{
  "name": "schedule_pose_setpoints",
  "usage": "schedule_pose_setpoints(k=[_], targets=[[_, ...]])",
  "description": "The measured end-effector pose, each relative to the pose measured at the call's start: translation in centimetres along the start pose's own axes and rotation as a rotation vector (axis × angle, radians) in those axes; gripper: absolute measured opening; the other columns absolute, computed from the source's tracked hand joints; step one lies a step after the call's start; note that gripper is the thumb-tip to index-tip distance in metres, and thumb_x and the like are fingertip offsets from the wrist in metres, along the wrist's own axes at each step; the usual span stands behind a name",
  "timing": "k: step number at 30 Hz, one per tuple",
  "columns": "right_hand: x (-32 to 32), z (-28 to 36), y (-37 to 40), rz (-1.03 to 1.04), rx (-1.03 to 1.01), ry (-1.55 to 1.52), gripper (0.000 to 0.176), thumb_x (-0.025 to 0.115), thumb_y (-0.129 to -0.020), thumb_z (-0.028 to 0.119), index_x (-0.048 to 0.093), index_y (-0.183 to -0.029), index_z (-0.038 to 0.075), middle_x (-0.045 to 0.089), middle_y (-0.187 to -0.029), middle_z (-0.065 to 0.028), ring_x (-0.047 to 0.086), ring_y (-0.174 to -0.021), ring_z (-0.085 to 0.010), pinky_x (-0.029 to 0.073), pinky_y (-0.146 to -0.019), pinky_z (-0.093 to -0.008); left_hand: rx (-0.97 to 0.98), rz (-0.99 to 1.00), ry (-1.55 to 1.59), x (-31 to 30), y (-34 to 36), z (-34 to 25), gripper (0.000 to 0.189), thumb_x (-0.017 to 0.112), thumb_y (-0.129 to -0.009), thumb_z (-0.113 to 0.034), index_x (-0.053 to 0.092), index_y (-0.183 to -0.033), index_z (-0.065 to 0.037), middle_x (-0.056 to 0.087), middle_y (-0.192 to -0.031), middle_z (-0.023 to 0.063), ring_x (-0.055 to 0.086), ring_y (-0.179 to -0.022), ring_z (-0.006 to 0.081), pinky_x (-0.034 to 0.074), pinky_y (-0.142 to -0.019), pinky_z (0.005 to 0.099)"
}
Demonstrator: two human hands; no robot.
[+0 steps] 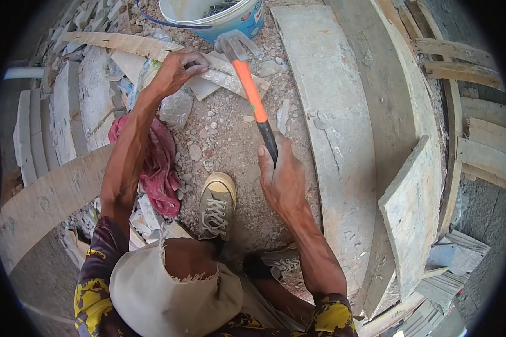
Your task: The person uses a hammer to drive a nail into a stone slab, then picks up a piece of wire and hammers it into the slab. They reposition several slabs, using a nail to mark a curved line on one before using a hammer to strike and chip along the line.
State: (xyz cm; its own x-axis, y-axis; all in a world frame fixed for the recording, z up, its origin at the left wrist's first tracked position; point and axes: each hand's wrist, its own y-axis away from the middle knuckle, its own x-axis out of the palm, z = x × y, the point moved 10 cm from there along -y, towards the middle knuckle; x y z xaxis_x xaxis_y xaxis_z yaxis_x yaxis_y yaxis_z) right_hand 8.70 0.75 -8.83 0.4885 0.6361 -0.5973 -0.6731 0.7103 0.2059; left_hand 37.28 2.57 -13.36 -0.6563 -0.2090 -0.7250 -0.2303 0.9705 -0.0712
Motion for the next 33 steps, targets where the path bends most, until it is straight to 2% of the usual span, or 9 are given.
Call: schedule_pose_setpoints(k=[3, 8, 15, 17, 21, 24, 26, 31, 33], targets=[[0.4, 1.1, -0.7, -0.071, -0.113, 0.039, 0.03, 0.053, -0.098, 0.021, 0.046, -0.122, 0.005, 0.062, -0.076, -0.0216, 0.063, -0.066, -0.0406, 0.047, -0.058, -0.0466, -0.005, -0.017, 0.042, 0.1, 0.2, 0.4, 0.009, 0.067, -0.085, -0.012, 0.067, -0.091, -0.004, 0.062, -0.084, 0.0099, 0.058, -0.081, 0.0249, 0.045, -0.074, 0.0356], [3.9, -3.5, -1.5, 0.156, 0.089, 0.215, 0.028, 0.052, -0.097, 0.023, 0.047, -0.119, 0.006, 0.062, -0.074, -0.0257, 0.063, -0.068, -0.0461, 0.046, -0.057, -0.0514, -0.073, -0.014, 0.197, 0.5, 0.4, 2.0, 0.009, 0.069, -0.083, -0.009, 0.067, -0.09, -0.003, 0.065, -0.085, 0.0086, 0.06, -0.079, 0.0199, 0.046, -0.073, 0.0334], [1.7, -3.5, -0.7, 0.061, 0.121, 0.216, 0.029, 0.054, -0.097, 0.023, 0.049, -0.118, 0.005, 0.061, -0.073, -0.0251, 0.063, -0.067, -0.045, 0.046, -0.057, -0.0505, -0.195, 0.075, 0.222, 0.7, 0.1, 2.6, 0.011, 0.07, -0.083, -0.009, 0.068, -0.09, -0.001, 0.066, -0.087, 0.0055, 0.059, -0.082, 0.014, 0.046, -0.076, 0.0297], [0.1, -0.3, -0.3, -0.131, -0.116, 0.139, 0.029, 0.056, -0.096, 0.022, 0.049, -0.118, 0.004, 0.061, -0.075, -0.0249, 0.063, -0.066, -0.0436, 0.047, -0.056, -0.049, -0.209, 0.08, 0.242, 0.7, 0.1, 2.8, 0.011, 0.07, -0.083, -0.01, 0.068, -0.09, -0.001, 0.066, -0.085, 0.0051, 0.059, -0.081, 0.0138, 0.047, -0.076, 0.0299], [-0.9, 3.3, 0.7, -0.294, -0.341, 0.095, 0.031, 0.058, -0.095, 0.02, 0.049, -0.119, 0.003, 0.061, -0.078, -0.0236, 0.063, -0.066, -0.0424, 0.048, -0.056, -0.0478, -0.2, 0.016, 0.227, 0.3, 0.0, 2.4, 0.011, 0.072, -0.081, -0.009, 0.069, -0.088, -0.001, 0.068, -0.078, 0.0065, 0.059, -0.072, 0.0142, 0.047, -0.069, 0.0313], [0.6, 2.7, -0.9, -0.227, -0.344, 0.086, 0.027, 0.056, -0.095, 0.022, 0.049, -0.113, 0.003, 0.062, -0.08, -0.0237, 0.062, -0.065, -0.0429, 0.048, -0.056, -0.0486, -0.217, 0.003, 0.221, 0.1, -0.1, 2.8, 0.012, 0.072, -0.081, -0.009, 0.069, -0.089, -0.001, 0.068, -0.078, 0.0077, 0.06, -0.072, 0.0153, 0.048, -0.069, 0.0322], [4.4, -1.8, -3.1, 0.142, -0.031, 0.446, 0.025, 0.054, -0.096, 0.025, 0.049, -0.106, 0.003, 0.063, -0.083, -0.0254, 0.062, -0.066, -0.0441, 0.048, -0.057, -0.0503, -0.217, 0.001, 0.217, 0.7, -0.1, 3.5, 0.012, 0.073, -0.08, -0.009, 0.069, -0.089, -0.002, 0.068, -0.079, 0.0084, 0.061, -0.072, 0.0165, 0.048, -0.069, 0.0328], [4.8, -0.6, -1.6, 0.172, -0.021, 0.192, 0.025, 0.053, -0.097, 0.027, 0.049, -0.105, 0.004, 0.062, -0.076, -0.0245, 0.062, -0.066, -0.0444, 0.046, -0.057, -0.0503, -0.197, 0.049, 0.151, 0.9, 0.1, 3.7, 0.015, 0.073, -0.078, -0.012, 0.07, -0.091, -0.004, 0.068, -0.081, 0.0107, 0.064, -0.076, 0.0219, 0.049, -0.071, 0.0348], [2.4, 1.2, -1.7, 0.017, -0.046, 0.118, 0.026, 0.052, -0.098, 0.027, 0.05, -0.109, 0.003, 0.061, -0.072, -0.0225, 0.062, -0.063, -0.0419, 0.047, -0.056, -0.0475, -0.231, 0.076, 0.195, 0.3, -0.2, 3.4, 0.017, 0.074, -0.078, -0.014, 0.07, -0.091, -0.004, 0.068, -0.081, 0.0088, 0.063, -0.075, 0.0199, 0.049, -0.07, 0.034]])
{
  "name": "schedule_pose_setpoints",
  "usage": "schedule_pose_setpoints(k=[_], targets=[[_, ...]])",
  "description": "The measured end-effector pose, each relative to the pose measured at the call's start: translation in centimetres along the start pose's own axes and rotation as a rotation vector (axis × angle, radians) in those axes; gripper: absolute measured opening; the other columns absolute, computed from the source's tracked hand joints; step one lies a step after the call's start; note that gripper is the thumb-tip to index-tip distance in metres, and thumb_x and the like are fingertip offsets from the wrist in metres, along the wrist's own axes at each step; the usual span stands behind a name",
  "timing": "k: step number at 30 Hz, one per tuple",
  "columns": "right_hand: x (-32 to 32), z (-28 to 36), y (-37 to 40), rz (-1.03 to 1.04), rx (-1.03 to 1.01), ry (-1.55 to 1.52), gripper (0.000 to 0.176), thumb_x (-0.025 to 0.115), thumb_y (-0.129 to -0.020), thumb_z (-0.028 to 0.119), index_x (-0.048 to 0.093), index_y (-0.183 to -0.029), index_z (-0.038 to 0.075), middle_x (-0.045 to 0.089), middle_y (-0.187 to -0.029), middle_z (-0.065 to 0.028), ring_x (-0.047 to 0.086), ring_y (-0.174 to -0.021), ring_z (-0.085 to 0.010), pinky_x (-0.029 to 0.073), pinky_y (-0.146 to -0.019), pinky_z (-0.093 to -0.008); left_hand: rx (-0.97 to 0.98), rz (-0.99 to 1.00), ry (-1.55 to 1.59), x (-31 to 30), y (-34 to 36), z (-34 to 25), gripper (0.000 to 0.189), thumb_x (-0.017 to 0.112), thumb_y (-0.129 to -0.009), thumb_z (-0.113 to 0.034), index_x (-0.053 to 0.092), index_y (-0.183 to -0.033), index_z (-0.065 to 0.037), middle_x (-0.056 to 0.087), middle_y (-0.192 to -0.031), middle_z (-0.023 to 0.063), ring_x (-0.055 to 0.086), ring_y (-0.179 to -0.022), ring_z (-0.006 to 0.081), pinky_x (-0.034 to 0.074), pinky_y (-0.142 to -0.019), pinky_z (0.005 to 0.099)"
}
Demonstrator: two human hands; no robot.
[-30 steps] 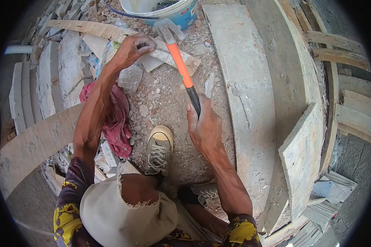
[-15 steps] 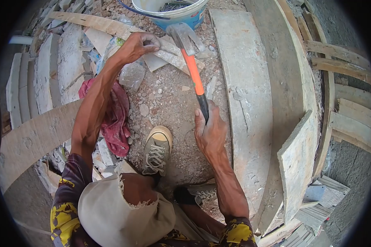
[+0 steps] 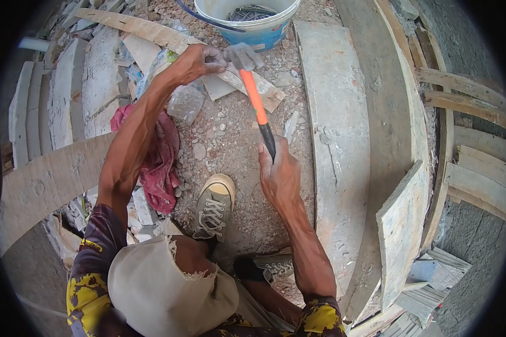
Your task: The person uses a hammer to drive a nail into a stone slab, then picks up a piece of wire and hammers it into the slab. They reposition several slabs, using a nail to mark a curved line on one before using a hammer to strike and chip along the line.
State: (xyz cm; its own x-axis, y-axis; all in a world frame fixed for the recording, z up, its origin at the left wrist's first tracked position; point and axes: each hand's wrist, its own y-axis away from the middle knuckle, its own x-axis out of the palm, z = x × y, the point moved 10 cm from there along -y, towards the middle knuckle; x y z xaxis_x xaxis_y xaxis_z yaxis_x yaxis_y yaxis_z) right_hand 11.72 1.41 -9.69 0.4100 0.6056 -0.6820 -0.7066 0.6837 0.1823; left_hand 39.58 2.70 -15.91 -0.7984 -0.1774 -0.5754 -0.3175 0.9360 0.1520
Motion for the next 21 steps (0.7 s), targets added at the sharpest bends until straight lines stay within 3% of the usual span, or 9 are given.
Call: schedule_pose_setpoints(k=[3, 4, 5, 8, 10, 14, 16, 19, 21], targets=[[-2.0, -0.9, -0.1, -0.101, 0.035, -0.015, 0.027, 0.051, -0.099, 0.027, 0.052, -0.111, 0.002, 0.06, -0.07, -0.021, 0.063, -0.063, -0.0394, 0.046, -0.056, -0.045, -0.073, 0.018, 0.053, -0.2, -0.2, 0.5, 0.016, 0.073, -0.079, -0.014, 0.071, -0.092, -0.004, 0.068, -0.08, 0.0074, 0.061, -0.075, 0.0181, 0.048, -0.07, 0.033], [-2.3, -1.1, -0.1, -0.129, 0.02, -0.039, 0.034, 0.047, -0.101, 0.033, 0.051, -0.107, 0.0, 0.056, -0.065, -0.0142, 0.056, -0.055, -0.0242, 0.044, -0.053, -0.0389, -0.053, 0.018, 0.053, -0.2, -0.4, 0.3, 0.013, 0.072, -0.08, -0.014, 0.07, -0.088, -0.004, 0.067, -0.077, 0.0069, 0.06, -0.074, 0.0168, 0.047, -0.07, 0.0326], [-2.3, -1.5, 0.0, -0.133, 0.021, -0.036, 0.034, 0.047, -0.101, 0.033, 0.051, -0.107, 0.0, 0.056, -0.065, -0.0142, 0.056, -0.055, -0.0242, 0.044, -0.053, -0.0389, -0.049, 0.019, 0.055, -0.3, -0.7, 0.3, 0.013, 0.072, -0.08, -0.014, 0.07, -0.088, -0.004, 0.067, -0.077, 0.0069, 0.06, -0.074, 0.0168, 0.047, -0.07, 0.0326], [-2.2, -3.2, 0.7, -0.136, 0.075, -0.022, 0.034, 0.047, -0.101, 0.033, 0.052, -0.105, 0.0, 0.055, -0.066, -0.0165, 0.056, -0.056, -0.0259, 0.044, -0.053, -0.0399, 0.142, 0.065, -0.109, 0.0, -0.9, -1.9, 0.01, 0.069, -0.081, -0.012, 0.064, -0.081, -0.003, 0.064, -0.074, 0.009, 0.06, -0.072, 0.0186, 0.046, -0.068, 0.0341], [-1.6, -4.2, 1.4, -0.084, 0.112, 0.033, 0.028, 0.049, -0.1, 0.029, 0.053, -0.107, 0.002, 0.06, -0.07, -0.0237, 0.062, -0.063, -0.0413, 0.045, -0.056, -0.0475, 0.165, 0.16, -0.303, 0.8, -0.8, -2.4, 0.012, 0.063, -0.085, -0.012, 0.062, -0.085, -0.001, 0.063, -0.081, 0.011, 0.06, -0.077, 0.0233, 0.047, -0.072, 0.0359], [-0.4, -4.8, 2.2, -0.027, 0.129, 0.012, 0.028, 0.049, -0.099, 0.029, 0.052, -0.106, 0.002, 0.059, -0.068, -0.0246, 0.061, -0.063, -0.0436, 0.043, -0.055, -0.0491, 0.201, 0.114, -0.417, 0.9, -0.1, -3.5, 0.009, 0.062, -0.085, -0.01, 0.058, -0.086, -0.002, 0.059, -0.084, 0.0132, 0.058, -0.08, 0.0284, 0.046, -0.074, 0.0382], [-0.1, -4.8, 2.1, -0.014, 0.143, 0.02, 0.027, 0.05, -0.099, 0.028, 0.052, -0.106, 0.003, 0.059, -0.067, -0.0247, 0.061, -0.062, -0.044, 0.043, -0.055, -0.0493, 0.32, -0.029, -0.44, 0.3, 0.2, -4.9, 0.01, 0.062, -0.085, -0.01, 0.057, -0.089, -0.002, 0.058, -0.085, 0.0139, 0.058, -0.082, 0.0307, 0.046, -0.075, 0.0394], [0.2, -4.3, 1.6, -0.009, 0.153, 0.02, 0.025, 0.051, -0.098, 0.027, 0.052, -0.106, 0.003, 0.058, -0.066, -0.025, 0.061, -0.062, -0.0448, 0.043, -0.054, -0.0499, 0.382, -0.115, -0.45, 0.3, 0.1, -5.0, 0.01, 0.062, -0.086, -0.011, 0.057, -0.088, -0.003, 0.057, -0.083, 0.0121, 0.058, -0.08, 0.0278, 0.045, -0.074, 0.0384], [0.1, -4.1, 1.0, -0.024, 0.149, 0.012, 0.025, 0.051, -0.098, 0.027, 0.052, -0.106, 0.003, 0.058, -0.066, -0.0253, 0.061, -0.062, -0.0451, 0.043, -0.054, -0.0501, 0.332, -0.058, -0.373, 0.4, -0.1, -4.2, 0.01, 0.063, -0.086, -0.01, 0.057, -0.087, -0.002, 0.057, -0.083, 0.0111, 0.057, -0.079, 0.0258, 0.045, -0.074, 0.0375]])
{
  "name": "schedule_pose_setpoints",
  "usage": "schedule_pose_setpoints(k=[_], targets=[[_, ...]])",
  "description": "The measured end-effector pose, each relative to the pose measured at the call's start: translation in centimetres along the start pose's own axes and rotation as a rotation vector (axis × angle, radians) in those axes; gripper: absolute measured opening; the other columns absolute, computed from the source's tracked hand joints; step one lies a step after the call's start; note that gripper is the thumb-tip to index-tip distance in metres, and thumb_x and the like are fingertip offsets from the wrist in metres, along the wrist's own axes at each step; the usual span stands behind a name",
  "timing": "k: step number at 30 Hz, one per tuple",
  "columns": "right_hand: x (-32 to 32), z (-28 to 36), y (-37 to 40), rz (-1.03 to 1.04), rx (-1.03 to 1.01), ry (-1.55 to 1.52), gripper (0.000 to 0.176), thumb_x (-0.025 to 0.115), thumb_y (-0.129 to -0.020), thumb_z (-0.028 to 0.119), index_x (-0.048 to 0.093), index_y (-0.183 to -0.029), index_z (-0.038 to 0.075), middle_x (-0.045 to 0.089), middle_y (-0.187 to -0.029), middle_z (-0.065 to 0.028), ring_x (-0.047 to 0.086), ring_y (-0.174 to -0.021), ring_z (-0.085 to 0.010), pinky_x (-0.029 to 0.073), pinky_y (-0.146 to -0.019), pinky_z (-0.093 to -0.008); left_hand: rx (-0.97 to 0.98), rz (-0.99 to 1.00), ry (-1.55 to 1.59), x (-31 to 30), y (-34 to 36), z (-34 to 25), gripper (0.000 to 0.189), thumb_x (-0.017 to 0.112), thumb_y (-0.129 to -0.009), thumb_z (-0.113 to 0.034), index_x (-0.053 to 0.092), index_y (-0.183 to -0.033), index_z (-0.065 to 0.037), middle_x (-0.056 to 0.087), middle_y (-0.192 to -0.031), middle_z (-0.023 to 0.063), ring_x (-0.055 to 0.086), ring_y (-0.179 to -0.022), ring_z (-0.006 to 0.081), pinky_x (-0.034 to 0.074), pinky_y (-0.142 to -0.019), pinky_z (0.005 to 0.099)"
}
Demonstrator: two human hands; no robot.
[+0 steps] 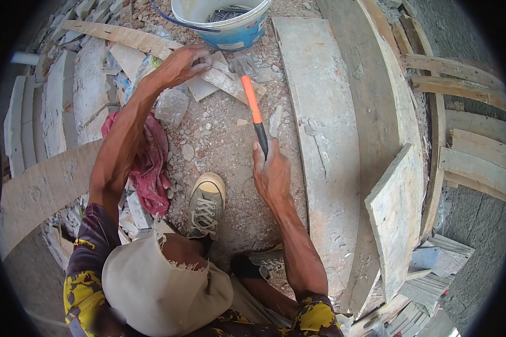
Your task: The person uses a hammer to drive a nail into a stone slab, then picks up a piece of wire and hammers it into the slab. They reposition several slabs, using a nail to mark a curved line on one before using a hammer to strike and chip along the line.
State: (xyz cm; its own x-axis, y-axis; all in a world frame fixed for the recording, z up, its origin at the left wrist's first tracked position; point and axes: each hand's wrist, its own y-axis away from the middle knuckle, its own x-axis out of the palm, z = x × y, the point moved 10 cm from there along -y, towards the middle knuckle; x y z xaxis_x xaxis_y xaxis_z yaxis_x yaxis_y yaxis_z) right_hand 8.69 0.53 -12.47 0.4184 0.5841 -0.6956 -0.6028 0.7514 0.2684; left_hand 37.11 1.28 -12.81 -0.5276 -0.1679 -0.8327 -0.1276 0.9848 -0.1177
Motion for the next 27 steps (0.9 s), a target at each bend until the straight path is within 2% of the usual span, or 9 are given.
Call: schedule_pose_setpoints(k=[4, 6, 8, 15, 17, 21, 24, 26, 27], targets=[[0.7, -0.1, -0.5, 0.007, -0.025, -0.034, 0.026, 0.051, -0.098, 0.028, 0.052, -0.105, 0.003, 0.058, -0.066, -0.0247, 0.06, -0.063, -0.0453, 0.043, -0.054, -0.0495, -0.098, 0.143, 0.187, 0.9, -0.2, 1.2, 0.01, 0.067, -0.084, -0.008, 0.06, -0.085, -0.002, 0.059, -0.081, 0.0083, 0.056, -0.077, 0.0199, 0.044, -0.072, 0.0345], [1.6, -0.6, -0.3, 0.019, -0.034, -0.047, 0.028, 0.05, -0.099, 0.031, 0.052, -0.104, 0.003, 0.058, -0.067, -0.0238, 0.06, -0.062, -0.0447, 0.043, -0.054, -0.0489, -0.104, 0.158, 0.214, 0.7, -0.2, 1.5, 0.01, 0.068, -0.083, -0.008, 0.061, -0.085, -0.001, 0.06, -0.08, 0.0084, 0.056, -0.077, 0.0193, 0.044, -0.072, 0.0341], [2.3, -1.6, 0.0, 0.04, 0.001, 0.065, 0.027, 0.05, -0.098, 0.03, 0.051, -0.105, 0.003, 0.058, -0.067, -0.0253, 0.06, -0.063, -0.046, 0.043, -0.053, -0.0503, -0.104, 0.176, 0.246, 1.0, -0.1, 1.8, 0.011, 0.069, -0.081, -0.007, 0.061, -0.085, -0.001, 0.061, -0.08, 0.0084, 0.057, -0.077, 0.0188, 0.044, -0.073, 0.0338], [2.6, -2.0, 0.1, 0.058, 0.027, 0.049, 0.027, 0.05, -0.098, 0.029, 0.051, -0.105, 0.003, 0.058, -0.066, -0.0257, 0.06, -0.062, -0.0467, 0.043, -0.053, -0.0508, -0.172, 0.225, 0.271, 1.4, -0.2, 2.3, 0.012, 0.072, -0.076, -0.004, 0.063, -0.083, 0.0, 0.063, -0.079, 0.0083, 0.058, -0.078, 0.019, 0.045, -0.074, 0.0336], [2.2, -1.3, 0.2, 0.048, -0.012, 0.018, 0.024, 0.053, -0.097, 0.027, 0.05, -0.103, 0.003, 0.058, -0.064, -0.0267, 0.06, -0.061, -0.0481, 0.043, -0.052, -0.0525, -0.181, 0.226, 0.26, 1.2, -0.3, 2.3, 0.011, 0.072, -0.075, -0.003, 0.063, -0.081, 0.001, 0.063, -0.079, 0.0086, 0.059, -0.078, 0.0192, 0.045, -0.074, 0.0339], [1.4, 0.1, 0.1, 0.027, -0.055, -0.019, 0.024, 0.053, -0.097, 0.026, 0.05, -0.105, 0.003, 0.059, -0.066, -0.0252, 0.061, -0.062, -0.0465, 0.044, -0.053, -0.051, -0.204, 0.253, 0.302, 1.5, -0.7, 2.7, 0.011, 0.074, -0.072, -0.002, 0.065, -0.078, 0.001, 0.065, -0.079, 0.0092, 0.061, -0.079, 0.0197, 0.046, -0.075, 0.0333], [-0.6, 3.3, 0.3, -0.055, -0.153, -0.031, 0.023, 0.053, -0.097, 0.025, 0.05, -0.106, 0.003, 0.06, -0.068, -0.0239, 0.062, -0.062, -0.0448, 0.045, -0.054, -0.05, -0.214, 0.277, 0.286, 1.6, -0.9, 3.1, 0.012, 0.075, -0.071, -0.002, 0.066, -0.078, 0.0, 0.067, -0.079, 0.0091, 0.062, -0.078, 0.0194, 0.047, -0.075, 0.0329], [-2.1, 5.6, 0.5, -0.18, -0.309, -0.107, 0.022, 0.053, -0.097, 0.024, 0.05, -0.107, 0.004, 0.06, -0.068, -0.0228, 0.061, -0.062, -0.0445, 0.045, -0.054, -0.0503, -0.2, 0.281, 0.274, 1.5, -1.0, 2.9, 0.014, 0.076, -0.07, -0.003, 0.066, -0.079, 0.0, 0.067, -0.079, 0.009, 0.062, -0.078, 0.0192, 0.048, -0.075, 0.0328], [-2.1, 5.6, 0.2, -0.18, -0.31, -0.109, 0.022, 0.053, -0.097, 0.024, 0.05, -0.107, 0.004, 0.06, -0.068, -0.0228, 0.061, -0.062, -0.0445, 0.045, -0.054, -0.0503, -0.224, 0.278, 0.292, 1.4, -0.9, 2.8, 0.014, 0.076, -0.07, -0.003, 0.067, -0.08, 0.0, 0.067, -0.077, 0.009, 0.062, -0.076, 0.019, 0.048, -0.074, 0.033]])
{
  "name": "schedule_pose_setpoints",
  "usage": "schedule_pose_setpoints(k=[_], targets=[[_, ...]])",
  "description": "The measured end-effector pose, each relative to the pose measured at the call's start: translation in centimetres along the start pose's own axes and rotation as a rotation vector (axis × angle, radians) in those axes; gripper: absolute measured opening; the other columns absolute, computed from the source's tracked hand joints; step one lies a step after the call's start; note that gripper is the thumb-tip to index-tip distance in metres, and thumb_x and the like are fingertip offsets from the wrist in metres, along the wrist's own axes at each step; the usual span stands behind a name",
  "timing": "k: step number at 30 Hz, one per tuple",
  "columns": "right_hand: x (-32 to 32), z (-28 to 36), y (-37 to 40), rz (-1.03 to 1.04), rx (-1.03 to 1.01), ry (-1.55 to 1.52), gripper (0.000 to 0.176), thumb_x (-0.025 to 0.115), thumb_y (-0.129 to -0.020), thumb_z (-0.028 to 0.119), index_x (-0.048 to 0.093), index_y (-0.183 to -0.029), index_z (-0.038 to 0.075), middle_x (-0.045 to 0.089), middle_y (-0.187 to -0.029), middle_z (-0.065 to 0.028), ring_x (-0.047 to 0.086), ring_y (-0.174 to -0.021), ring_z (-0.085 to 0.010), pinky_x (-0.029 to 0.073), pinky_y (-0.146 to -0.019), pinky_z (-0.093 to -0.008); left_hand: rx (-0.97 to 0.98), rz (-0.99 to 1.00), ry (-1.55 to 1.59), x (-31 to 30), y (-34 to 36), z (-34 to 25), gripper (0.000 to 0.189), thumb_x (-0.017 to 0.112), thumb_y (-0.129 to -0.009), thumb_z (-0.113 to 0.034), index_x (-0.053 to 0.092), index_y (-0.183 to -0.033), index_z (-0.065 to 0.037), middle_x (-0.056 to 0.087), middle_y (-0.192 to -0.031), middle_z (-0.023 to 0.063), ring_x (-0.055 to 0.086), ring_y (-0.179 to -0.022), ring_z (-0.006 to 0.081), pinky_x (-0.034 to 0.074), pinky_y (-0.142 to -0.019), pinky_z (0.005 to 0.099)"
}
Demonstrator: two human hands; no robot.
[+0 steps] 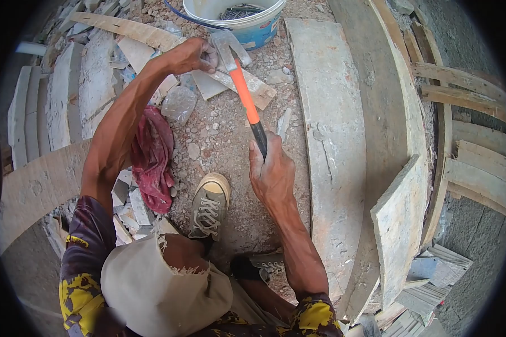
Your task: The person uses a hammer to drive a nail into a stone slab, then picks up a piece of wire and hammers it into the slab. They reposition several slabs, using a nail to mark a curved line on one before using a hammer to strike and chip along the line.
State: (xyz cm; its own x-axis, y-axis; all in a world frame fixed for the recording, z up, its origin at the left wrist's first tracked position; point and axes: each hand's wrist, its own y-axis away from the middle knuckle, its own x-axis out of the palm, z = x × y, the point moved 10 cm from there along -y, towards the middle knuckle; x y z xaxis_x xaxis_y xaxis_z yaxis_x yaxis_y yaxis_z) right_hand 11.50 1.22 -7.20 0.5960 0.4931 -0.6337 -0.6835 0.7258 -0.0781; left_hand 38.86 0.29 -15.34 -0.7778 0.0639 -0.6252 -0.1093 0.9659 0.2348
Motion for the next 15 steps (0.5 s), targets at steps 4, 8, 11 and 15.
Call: schedule_pose_setpoints(k=[4, 8, 11, 15], targets=[[2.1, -2.8, -0.8, 0.272, 0.119, 0.215, 0.022, 0.053, -0.097, 0.024, 0.05, -0.108, 0.005, 0.059, -0.067, -0.0225, 0.06, -0.062, -0.0449, 0.044, -0.053, -0.0511, -0.032, 0.036, -0.076, -0.1, -0.1, -0.4, 0.015, 0.079, -0.069, -0.006, 0.069, -0.078, -0.002, 0.067, -0.077, 0.008, 0.062, -0.074, 0.0193, 0.049, -0.07, 0.0336], [1.2, -1.3, -1.2, 0.309, 0.202, 0.177, 0.022, 0.055, -0.096, 0.023, 0.049, -0.108, 0.005, 0.059, -0.067, -0.0223, 0.06, -0.061, -0.0443, 0.044, -0.053, -0.0503, -0.012, -0.002, -0.034, 0.3, 0.0, 0.3, 0.015, 0.08, -0.067, -0.006, 0.069, -0.077, -0.003, 0.067, -0.076, 0.008, 0.063, -0.074, 0.0195, 0.049, -0.07, 0.0335], [-0.8, 1.4, -1.7, 0.149, 0.118, 0.036, 0.023, 0.056, -0.096, 0.022, 0.049, -0.108, 0.004, 0.058, -0.066, -0.0221, 0.06, -0.06, -0.0435, 0.044, -0.053, -0.0492, 0.036, 0.014, -0.053, 0.0, -0.3, -0.7, 0.015, 0.078, -0.068, -0.005, 0.065, -0.075, -0.001, 0.064, -0.072, 0.0056, 0.059, -0.071, 0.0169, 0.046, -0.069, 0.0325], [-0.5, 0.4, -1.6, 0.19, 0.143, 0.078, 0.024, 0.057, -0.096, 0.022, 0.049, -0.108, 0.003, 0.059, -0.068, -0.0224, 0.061, -0.061, -0.0428, 0.044, -0.053, -0.047, -0.012, 0.069, -0.037, 0.1, -0.3, -0.4, 0.014, 0.077, -0.067, -0.003, 0.065, -0.073, -0.002, 0.063, -0.072, 0.0053, 0.059, -0.071, 0.0167, 0.046, -0.069, 0.0321]])
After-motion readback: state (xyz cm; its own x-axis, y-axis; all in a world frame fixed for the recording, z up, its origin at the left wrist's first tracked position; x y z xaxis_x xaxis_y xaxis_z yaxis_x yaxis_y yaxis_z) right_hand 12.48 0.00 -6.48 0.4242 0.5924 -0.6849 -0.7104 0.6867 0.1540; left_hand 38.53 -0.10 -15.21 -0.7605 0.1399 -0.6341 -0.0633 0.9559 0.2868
